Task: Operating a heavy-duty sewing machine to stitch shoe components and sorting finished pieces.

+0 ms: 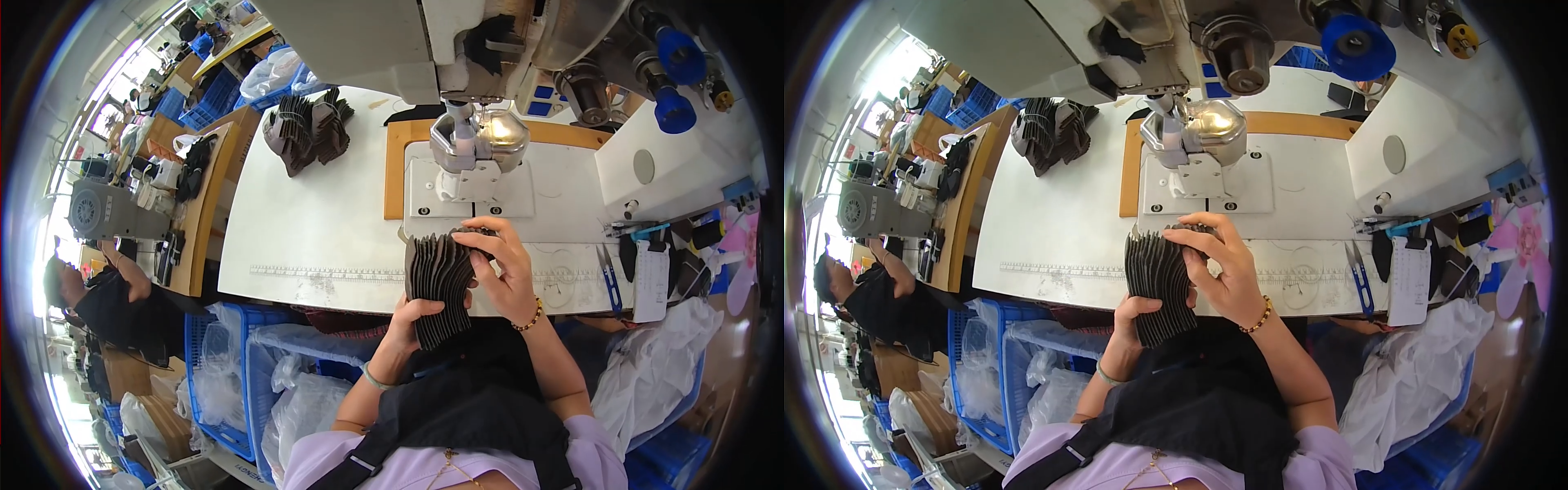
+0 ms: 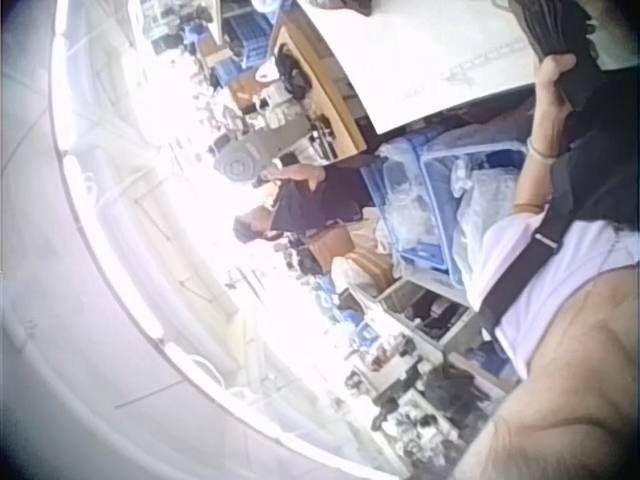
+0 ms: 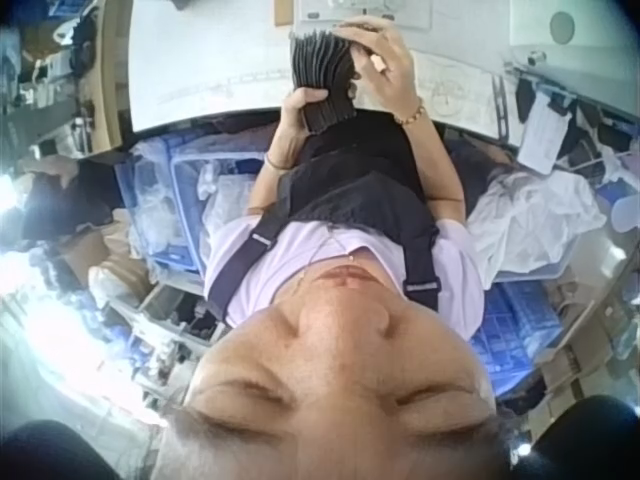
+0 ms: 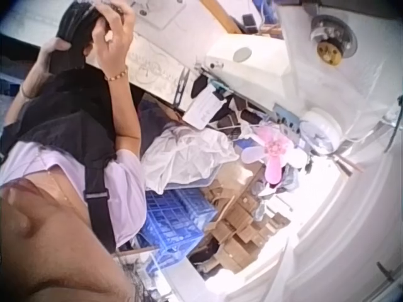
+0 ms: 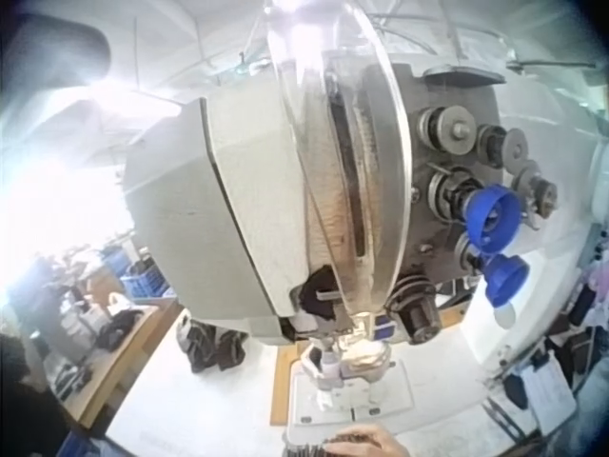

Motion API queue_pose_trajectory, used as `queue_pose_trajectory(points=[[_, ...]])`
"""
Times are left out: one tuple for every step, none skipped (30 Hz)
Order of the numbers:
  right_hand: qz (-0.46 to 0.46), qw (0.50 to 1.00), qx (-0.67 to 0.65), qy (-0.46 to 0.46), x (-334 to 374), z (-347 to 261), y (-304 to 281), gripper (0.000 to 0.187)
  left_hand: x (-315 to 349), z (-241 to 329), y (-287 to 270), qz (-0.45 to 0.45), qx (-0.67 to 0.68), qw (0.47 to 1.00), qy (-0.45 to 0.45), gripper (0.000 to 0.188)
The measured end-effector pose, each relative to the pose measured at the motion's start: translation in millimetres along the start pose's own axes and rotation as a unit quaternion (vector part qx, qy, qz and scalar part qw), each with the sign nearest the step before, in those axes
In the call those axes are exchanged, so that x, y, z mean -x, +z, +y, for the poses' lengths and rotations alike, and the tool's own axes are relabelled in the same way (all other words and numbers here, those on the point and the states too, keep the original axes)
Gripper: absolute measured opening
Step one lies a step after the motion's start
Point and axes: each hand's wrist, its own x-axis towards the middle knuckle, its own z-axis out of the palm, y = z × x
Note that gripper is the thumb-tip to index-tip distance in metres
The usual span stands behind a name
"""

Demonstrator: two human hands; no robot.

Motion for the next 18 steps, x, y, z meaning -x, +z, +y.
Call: queue_pose_trajectory(points=[[-0.001, 1.0, 0.0, 0.0, 0.2, 0.8, 1.1, 0.03, 0.4, 1.0, 0.4, -0.021, 0.009, 1.0, 0.0, 0.063], [0.009, 1.0, -0.017, 0.003, 0.4, 1.8, 2.2, 0.029, 0.8, 1.8, 0.8, -0.042, 0.019, 0.999, -0.001, 0.062], [0.019, 0.999, -0.04, 0.005, 0.5, 2.8, 3.1, 0.029, 1.2, 1.5, 1.6, -0.042, 0.02, 0.999, -0.001, 0.062], [0.018, 0.999, -0.035, 0.006, 0.4, 3.9, 3.8, 0.029, 1.6, 0.1, 2.9, -0.014, -0.012, 1.0, 0.024, 0.059], [0.023, 0.998, -0.061, 0.007, 0.2, 4.9, 4.4, 0.028, 1.9, -0.7, 3.5, 0.008, -0.044, 0.998, 0.05, 0.057], [0.027, 0.996, -0.087, 0.008, 0.4, 5.6, 4.9, 0.027, 2.1, -0.9, 3.5, 0.014, -0.043, 0.998, 0.049, 0.057], [0.026, 0.996, -0.087, 0.008, 0.6, 6.1, 5.3, 0.027, 2.2, -1.1, 3.4, 0.016, -0.048, 0.997, 0.053, 0.056], [0.024, 0.996, -0.087, 0.023, 1.0, 6.3, 6.0, 0.026, 2.3, -1.0, 3.0, 0.017, -0.053, 0.997, 0.058, 0.054], [0.022, 0.995, -0.087, 0.038, 1.4, 6.6, 6.5, 0.026, 2.4, -0.7, 2.4, 0.017, -0.052, 0.997, 0.059, 0.054], [0.021, 0.995, -0.086, 0.038, 1.6, 6.9, 7.3, 0.026, 2.7, -0.1, 1.6, 0.01, -0.037, 0.998, 0.049, 0.056], [0.024, 0.995, -0.091, 0.042, 1.9, 7.2, 8.1, 0.026, 3.0, 0.5, 0.8, 0.004, -0.023, 0.999, 0.039, 0.058], [0.027, 0.994, -0.097, 0.046, 2.0, 7.5, 8.6, 0.026, 3.1, 0.7, 0.1, 0.004, -0.022, 0.999, 0.04, 0.058], [0.027, 0.994, -0.096, 0.046, 2.0, 7.8, 8.9, 0.026, 3.3, 0.9, -0.5, 0.006, -0.025, 0.999, 0.038, 0.057], [0.025, 0.995, -0.09, 0.042, 2.0, 8.0, 8.7, 0.026, 3.4, 0.9, -0.9, 0.003, -0.028, 0.999, 0.038, 0.057], [0.022, 0.996, -0.084, 0.038, 1.9, 8.1, 8.5, 0.025, 3.4, 0.6, -1.2, 0.008, -0.028, 0.999, 0.035, 0.057], [0.022, 0.996, -0.084, 0.038, 2.0, 7.9, 8.2, 0.025, 3.5, 0.4, -1.5, 0.007, -0.026, 0.999, 0.038, 0.056], [0.017, 0.995, -0.089, 0.039, 2.0, 7.6, 7.8, 0.027, 3.5, -0.1, -1.7, 0.0, -0.025, 0.999, 0.042, 0.054], [0.012, 0.995, -0.095, 0.04, 2.1, 7.1, 7.8, 0.028, 3.9, -0.2, -2.1, 0.005, -0.024, 0.999, 0.041, 0.054]])
